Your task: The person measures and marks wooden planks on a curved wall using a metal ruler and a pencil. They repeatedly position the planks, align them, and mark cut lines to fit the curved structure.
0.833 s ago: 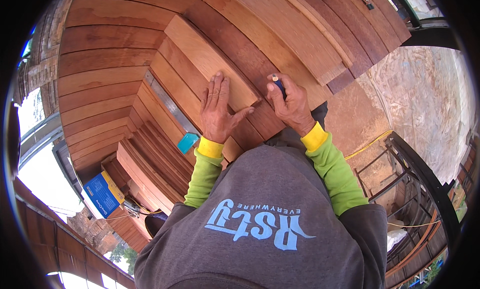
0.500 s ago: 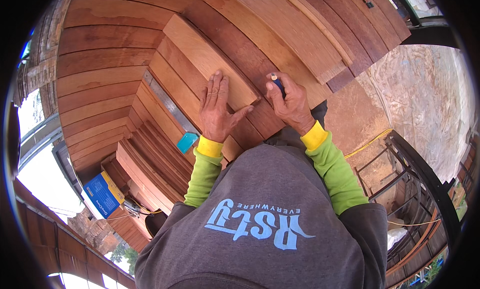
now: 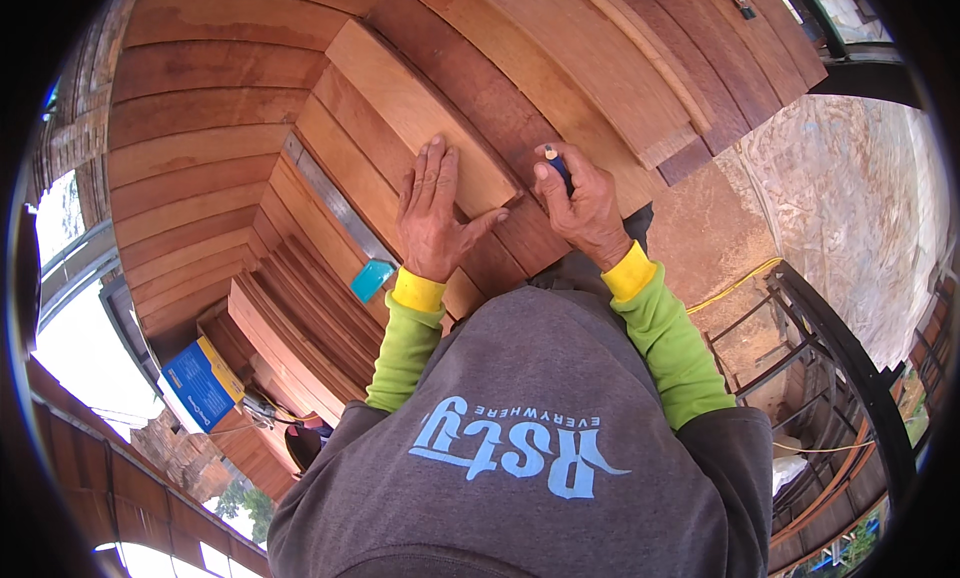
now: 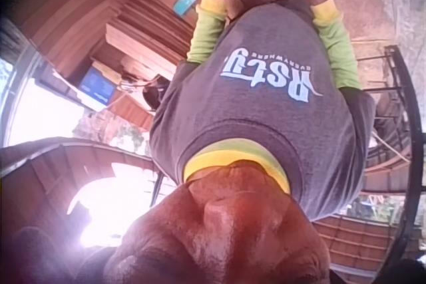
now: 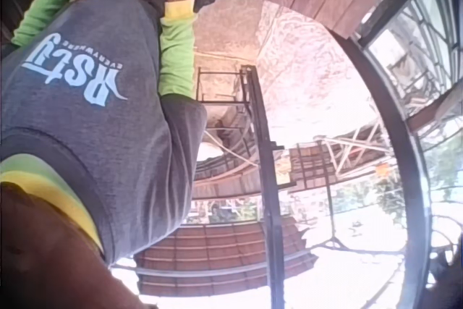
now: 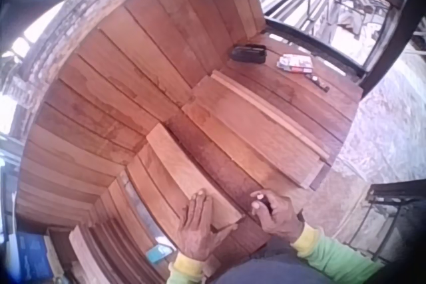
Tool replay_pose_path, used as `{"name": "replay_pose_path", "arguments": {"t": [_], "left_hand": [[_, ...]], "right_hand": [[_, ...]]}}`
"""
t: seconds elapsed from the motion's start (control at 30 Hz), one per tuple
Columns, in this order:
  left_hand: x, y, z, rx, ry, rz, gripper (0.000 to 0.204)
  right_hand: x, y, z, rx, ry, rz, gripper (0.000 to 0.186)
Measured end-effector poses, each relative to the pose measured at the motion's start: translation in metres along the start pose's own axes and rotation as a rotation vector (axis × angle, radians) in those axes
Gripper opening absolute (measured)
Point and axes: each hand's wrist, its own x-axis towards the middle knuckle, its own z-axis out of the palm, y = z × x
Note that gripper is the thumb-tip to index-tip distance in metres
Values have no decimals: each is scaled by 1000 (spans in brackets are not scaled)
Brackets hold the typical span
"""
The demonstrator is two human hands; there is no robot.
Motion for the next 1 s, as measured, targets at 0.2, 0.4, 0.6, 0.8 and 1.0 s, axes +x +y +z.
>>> {"name": "replay_pose_path", "arguments": {"t": [0.2, 0.4, 0.6, 0.8, 1.0], "left_hand": [[0, 2, -1, -2, -16, -21, 89], [0, 3, -3, -20, -42, -53, 89], [1, 5, -12, 4, -42, -46, 84], [21, -21, -2, -15, 155, -48, 72], [92, -61, 20, -309, 363, -517, 72]], "right_hand": [[0, -2, 0, -4, -9, 2, 17], [4, -6, 0, -13, -40, 9, 19], [-2, -4, -3, -18, -50, -19, 20], [-1, -6, -1, 3, -27, -34, 20], [1, -6, -2, -15, -30, -52, 19]]}}
